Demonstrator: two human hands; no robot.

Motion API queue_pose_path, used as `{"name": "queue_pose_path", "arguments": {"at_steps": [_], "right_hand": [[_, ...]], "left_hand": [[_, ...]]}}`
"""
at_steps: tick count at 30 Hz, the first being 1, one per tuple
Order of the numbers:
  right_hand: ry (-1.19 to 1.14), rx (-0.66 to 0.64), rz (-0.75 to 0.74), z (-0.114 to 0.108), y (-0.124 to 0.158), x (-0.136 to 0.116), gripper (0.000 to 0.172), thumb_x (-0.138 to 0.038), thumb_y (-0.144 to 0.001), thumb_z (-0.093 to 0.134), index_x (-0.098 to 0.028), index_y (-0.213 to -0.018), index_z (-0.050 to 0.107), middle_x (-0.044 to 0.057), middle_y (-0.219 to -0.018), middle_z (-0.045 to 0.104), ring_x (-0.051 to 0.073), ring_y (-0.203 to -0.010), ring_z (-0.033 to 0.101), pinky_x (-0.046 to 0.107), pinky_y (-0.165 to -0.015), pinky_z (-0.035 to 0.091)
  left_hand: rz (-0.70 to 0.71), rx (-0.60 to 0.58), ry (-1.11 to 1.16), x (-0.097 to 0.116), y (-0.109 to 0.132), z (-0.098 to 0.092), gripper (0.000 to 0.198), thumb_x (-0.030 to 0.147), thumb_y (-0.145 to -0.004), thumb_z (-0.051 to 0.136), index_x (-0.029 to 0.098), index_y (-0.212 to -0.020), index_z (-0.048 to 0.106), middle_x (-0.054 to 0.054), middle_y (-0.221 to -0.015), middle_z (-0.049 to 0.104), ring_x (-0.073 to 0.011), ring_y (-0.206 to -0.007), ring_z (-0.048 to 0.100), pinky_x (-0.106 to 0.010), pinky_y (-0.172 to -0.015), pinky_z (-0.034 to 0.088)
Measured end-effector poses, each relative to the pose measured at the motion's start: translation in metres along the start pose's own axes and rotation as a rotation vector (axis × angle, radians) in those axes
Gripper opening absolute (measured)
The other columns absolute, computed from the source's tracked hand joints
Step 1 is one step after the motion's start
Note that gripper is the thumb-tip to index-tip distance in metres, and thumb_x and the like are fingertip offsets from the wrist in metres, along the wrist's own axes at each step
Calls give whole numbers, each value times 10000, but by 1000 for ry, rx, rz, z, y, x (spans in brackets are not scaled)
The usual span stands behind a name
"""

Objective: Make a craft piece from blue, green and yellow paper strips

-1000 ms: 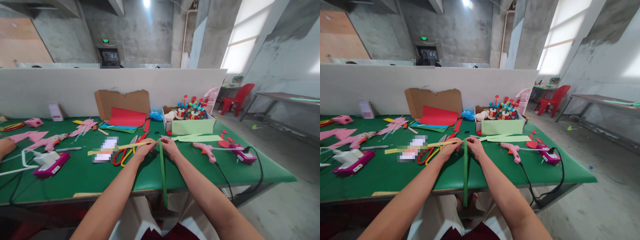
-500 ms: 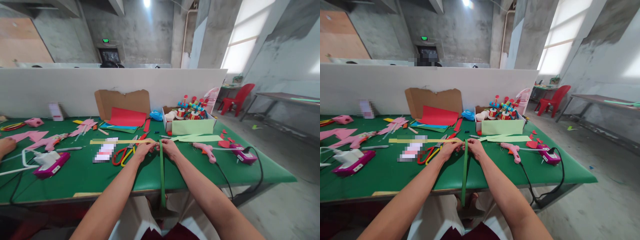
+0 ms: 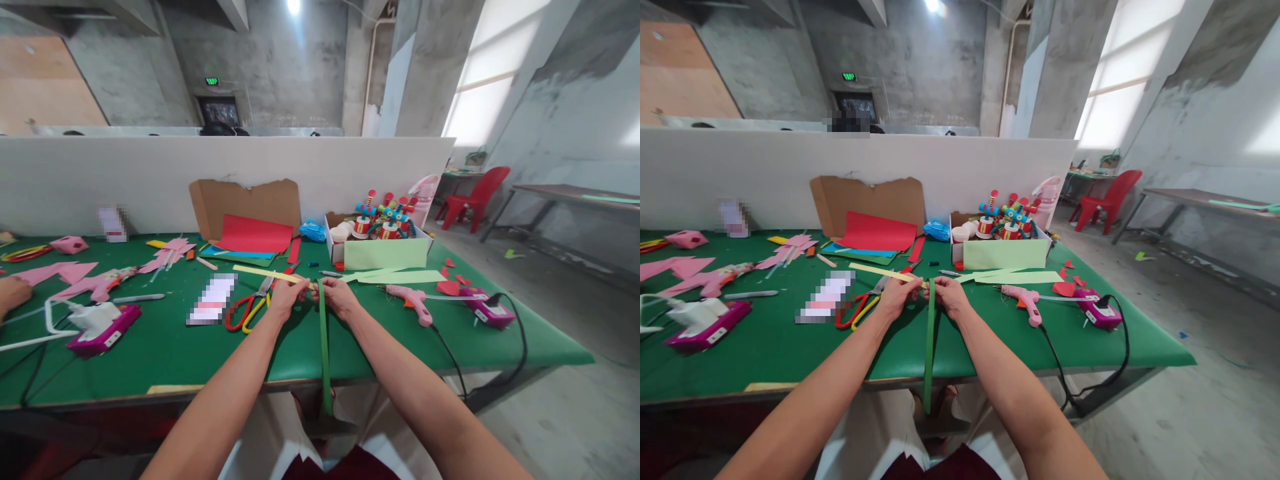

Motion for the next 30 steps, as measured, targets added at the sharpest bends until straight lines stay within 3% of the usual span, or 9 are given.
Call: {"name": "queue_pose_path", "arguments": {"at_steps": [5,11,16,20,24,27,30], "right_hand": [[-17,28,18,-5,-1,1,283,-238,-485,857,-161,-577,601,-39,-484,578,84,-475,547,210,-509,456],[-77,29,-7,-6,-1,-2,280,-228,-458,860,-160,-576,615,-47,-504,580,63,-455,495,206,-487,413],[-14,7,-14,-1,2,-4,290,-266,-456,855,-158,-609,634,-32,-535,596,75,-490,506,221,-514,404],[0,74,-51,-6,3,-11,331,-320,-479,838,-183,-716,653,-46,-589,610,75,-491,497,217,-492,379],[-83,179,-91,-22,1,-20,297,-388,-543,791,-191,-659,601,-57,-561,581,66,-465,474,207,-475,396],[-124,245,-128,-33,2,-25,230,-330,-593,767,-195,-691,609,-42,-607,607,58,-485,493,191,-501,436],[-128,221,-74,-29,3,-18,186,-219,-588,764,-187,-695,615,-21,-625,625,66,-493,520,197,-520,469]], "left_hand": [[-53,69,45,-2,0,-8,380,434,-525,766,131,-654,578,10,-548,576,-73,-443,468,-201,-416,351],[-88,-105,-13,-5,4,9,401,404,-506,794,118,-723,616,-6,-644,600,-69,-494,503,-192,-436,372],[-45,-101,-79,-7,0,7,340,381,-530,774,118,-682,621,5,-574,578,-65,-463,476,-194,-436,362],[-30,-95,-136,-8,-2,4,289,355,-550,753,124,-650,612,13,-522,559,-73,-447,475,-202,-444,366],[-38,-91,-155,-6,-1,4,284,350,-537,746,127,-651,612,13,-511,558,-78,-440,478,-206,-442,372],[-71,-95,-133,-6,1,5,293,346,-528,748,124,-661,611,6,-527,564,-79,-451,487,-201,-438,374],[-114,-99,-90,-7,3,7,305,339,-519,756,123,-665,598,7,-554,566,-71,-458,488,-191,-432,372]]}}
Point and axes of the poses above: each hand's wrist, its own y-axis away from the middle knuckle, its own z-axis out of the palm, x = y × z, the point moved 9 cm from there along -y, towards the middle knuckle
